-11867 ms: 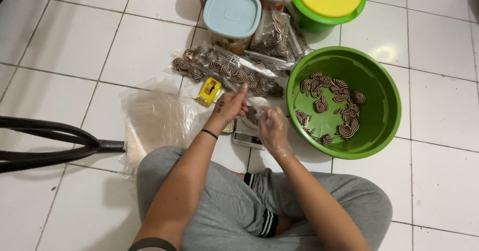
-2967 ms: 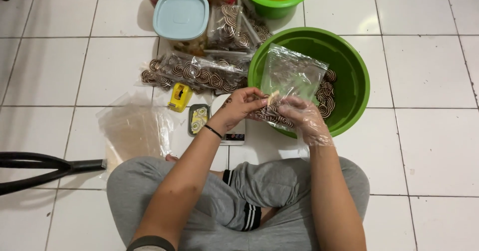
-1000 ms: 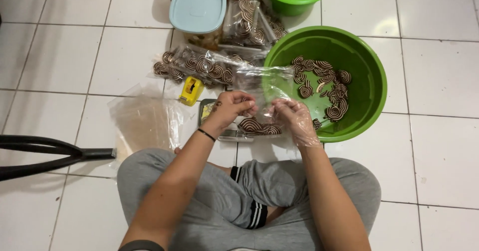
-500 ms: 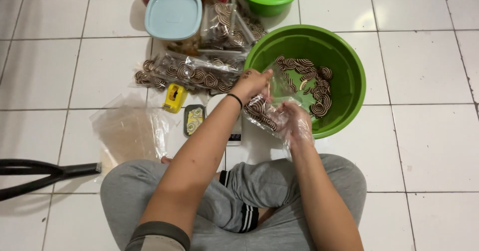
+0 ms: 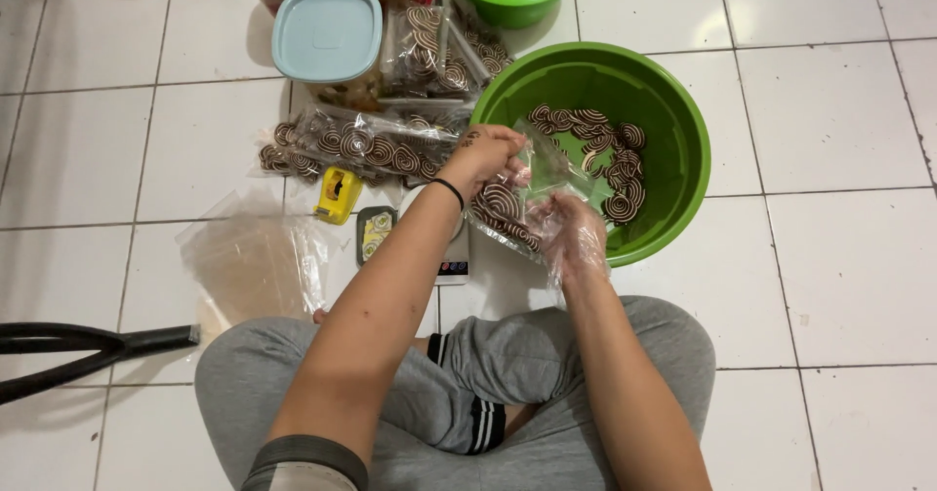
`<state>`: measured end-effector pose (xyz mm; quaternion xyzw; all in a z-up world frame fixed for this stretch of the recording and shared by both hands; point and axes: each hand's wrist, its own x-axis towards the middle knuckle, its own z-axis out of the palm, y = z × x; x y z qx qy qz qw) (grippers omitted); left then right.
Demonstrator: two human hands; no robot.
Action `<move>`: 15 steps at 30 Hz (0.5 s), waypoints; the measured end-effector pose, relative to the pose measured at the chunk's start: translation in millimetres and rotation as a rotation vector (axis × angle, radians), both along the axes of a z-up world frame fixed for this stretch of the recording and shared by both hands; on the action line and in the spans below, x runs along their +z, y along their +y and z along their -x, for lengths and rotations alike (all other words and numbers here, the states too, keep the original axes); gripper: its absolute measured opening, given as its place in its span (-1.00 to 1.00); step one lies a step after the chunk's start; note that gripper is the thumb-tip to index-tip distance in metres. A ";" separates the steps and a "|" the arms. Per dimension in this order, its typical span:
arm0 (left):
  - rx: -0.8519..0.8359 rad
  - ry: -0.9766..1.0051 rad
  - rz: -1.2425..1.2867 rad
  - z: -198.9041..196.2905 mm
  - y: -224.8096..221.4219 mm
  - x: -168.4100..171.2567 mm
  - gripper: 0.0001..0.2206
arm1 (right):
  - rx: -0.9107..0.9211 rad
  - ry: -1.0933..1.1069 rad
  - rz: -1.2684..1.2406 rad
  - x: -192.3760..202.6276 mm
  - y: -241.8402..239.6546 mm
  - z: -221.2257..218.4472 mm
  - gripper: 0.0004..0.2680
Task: Packaging spiral cookies into plastic bags and weighing them on a digital scale.
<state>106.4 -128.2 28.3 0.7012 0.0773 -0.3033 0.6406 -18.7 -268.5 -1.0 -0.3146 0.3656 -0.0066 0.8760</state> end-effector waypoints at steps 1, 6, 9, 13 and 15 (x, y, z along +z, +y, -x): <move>-0.001 0.000 0.001 10.7 0.8 20.1 -0.72 | -0.001 0.000 0.001 -4.4 -3.3 0.1 -0.96; -0.038 0.014 0.157 31.6 26.5 22.3 -0.73 | 0.040 -0.087 0.155 4.8 -3.7 1.0 -0.94; -0.059 0.058 0.205 77.0 60.6 59.3 -0.60 | 0.212 -0.193 0.277 37.9 7.3 6.8 -0.93; 0.022 -0.008 0.271 95.2 117.9 3.3 -0.59 | 0.338 -0.272 0.434 75.8 35.9 22.3 -0.89; 0.182 -0.136 0.268 100.4 148.1 -21.6 -0.78 | 0.410 -0.325 0.475 43.6 34.0 20.4 -0.91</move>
